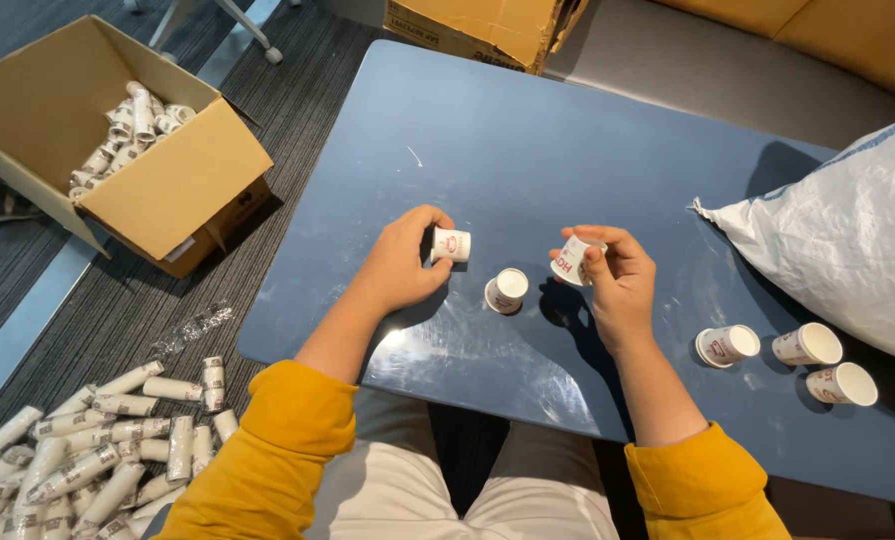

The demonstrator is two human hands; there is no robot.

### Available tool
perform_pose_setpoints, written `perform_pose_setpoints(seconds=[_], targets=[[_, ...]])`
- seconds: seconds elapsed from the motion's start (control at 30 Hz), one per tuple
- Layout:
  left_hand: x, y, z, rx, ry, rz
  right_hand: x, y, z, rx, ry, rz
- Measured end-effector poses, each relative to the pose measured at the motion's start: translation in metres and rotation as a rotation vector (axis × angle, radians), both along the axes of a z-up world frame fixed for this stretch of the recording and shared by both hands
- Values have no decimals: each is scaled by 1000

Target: The recorder is stacking paper cups and placing them into plastic sleeves or boxes for packaging.

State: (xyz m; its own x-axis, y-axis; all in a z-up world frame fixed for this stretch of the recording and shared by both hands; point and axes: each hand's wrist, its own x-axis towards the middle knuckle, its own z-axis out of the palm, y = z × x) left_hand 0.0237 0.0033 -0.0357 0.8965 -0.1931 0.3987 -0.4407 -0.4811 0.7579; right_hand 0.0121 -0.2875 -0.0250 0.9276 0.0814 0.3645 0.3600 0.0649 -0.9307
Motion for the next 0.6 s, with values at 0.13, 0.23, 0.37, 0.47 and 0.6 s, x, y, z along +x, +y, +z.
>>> perform_pose_setpoints(seconds=[0.13, 0.23, 0.37, 0.47, 0.6], targets=[[1, 7, 4, 23, 60, 64, 9, -9, -12, 48, 7, 32], [1, 13, 9, 42, -79, -5, 12, -10, -15, 87, 56, 79], [9, 14, -3, -247, 98, -85, 6, -4, -6, -51, 176, 150], [12, 12, -8, -465, 186, -115, -2, 3, 10, -348, 110, 186], [1, 7, 9, -215, 129, -45, -9, 13, 26, -610, -66, 265]])
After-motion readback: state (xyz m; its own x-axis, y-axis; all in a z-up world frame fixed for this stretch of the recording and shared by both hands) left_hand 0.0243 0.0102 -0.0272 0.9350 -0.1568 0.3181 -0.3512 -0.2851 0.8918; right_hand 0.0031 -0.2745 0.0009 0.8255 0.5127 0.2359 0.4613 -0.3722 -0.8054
